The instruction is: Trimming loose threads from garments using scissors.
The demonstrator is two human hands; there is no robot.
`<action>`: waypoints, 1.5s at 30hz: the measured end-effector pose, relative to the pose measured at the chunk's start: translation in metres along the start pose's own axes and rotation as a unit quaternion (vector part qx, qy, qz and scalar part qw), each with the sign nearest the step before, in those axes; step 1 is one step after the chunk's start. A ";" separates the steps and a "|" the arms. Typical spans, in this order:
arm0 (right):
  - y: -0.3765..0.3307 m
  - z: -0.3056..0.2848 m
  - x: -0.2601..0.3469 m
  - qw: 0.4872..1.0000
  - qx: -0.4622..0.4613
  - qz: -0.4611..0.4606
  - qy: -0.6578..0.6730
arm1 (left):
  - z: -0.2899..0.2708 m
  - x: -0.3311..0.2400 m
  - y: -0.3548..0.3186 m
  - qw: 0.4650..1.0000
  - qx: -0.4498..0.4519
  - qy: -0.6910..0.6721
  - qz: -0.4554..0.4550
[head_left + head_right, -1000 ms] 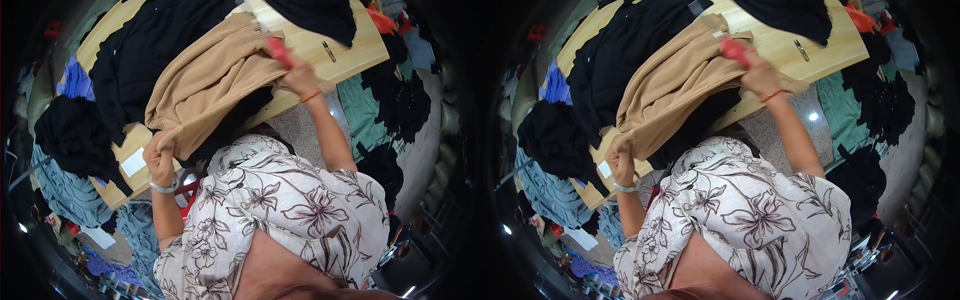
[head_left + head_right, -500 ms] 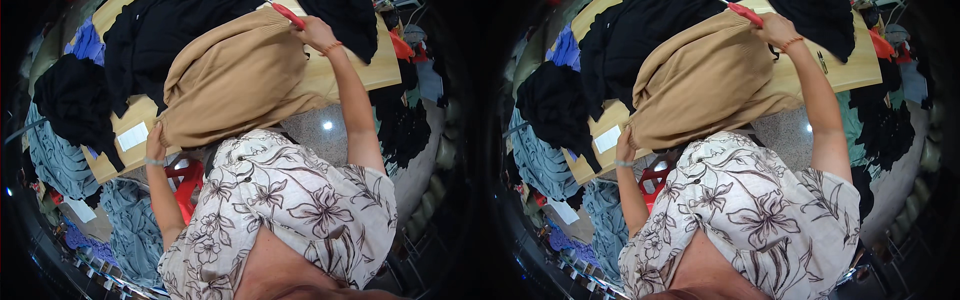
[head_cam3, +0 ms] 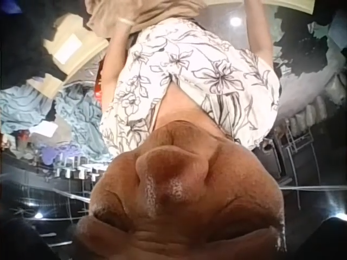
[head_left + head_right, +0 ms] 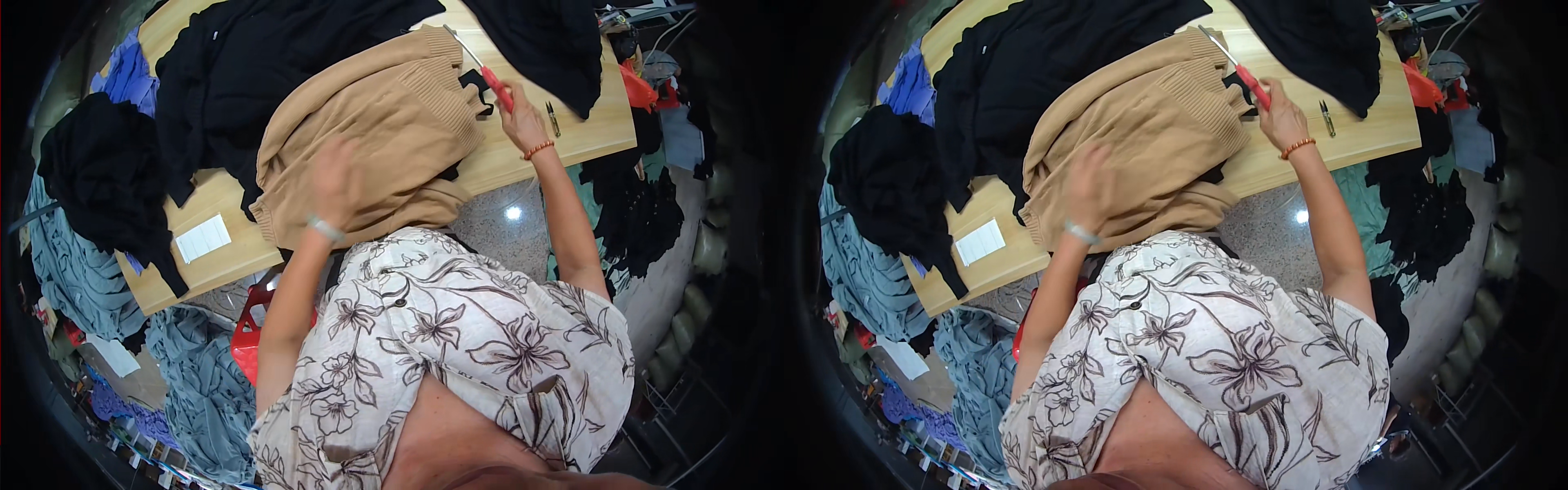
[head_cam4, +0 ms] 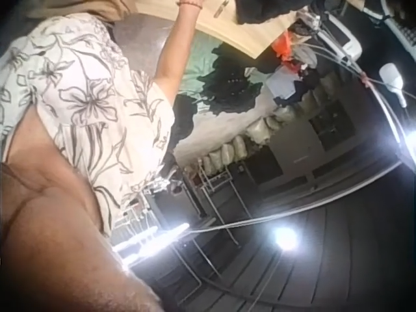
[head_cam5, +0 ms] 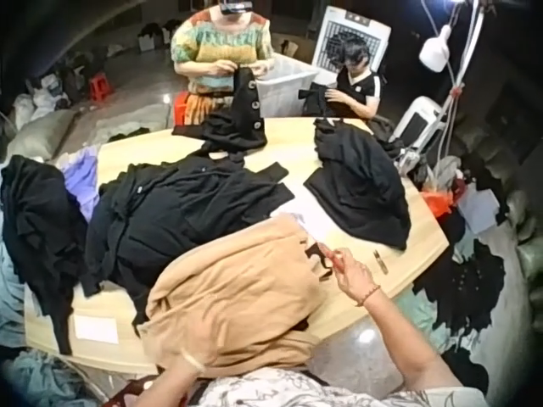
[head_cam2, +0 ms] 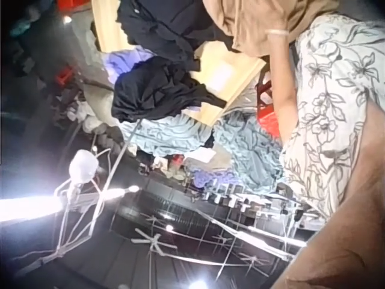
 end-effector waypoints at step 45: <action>-0.030 0.013 0.184 0.908 0.338 -0.241 0.053 | -0.039 0.118 -0.035 0.979 -0.086 0.115 -0.143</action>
Point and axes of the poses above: each hand's wrist, its own y-axis towards the middle knuckle, its own z-axis out of the palm, x = y × z, the point moved 3 cm from there along y, towards the middle knuckle, and after that the axes turned 11 degrees about -z, right-handed, at the moved point
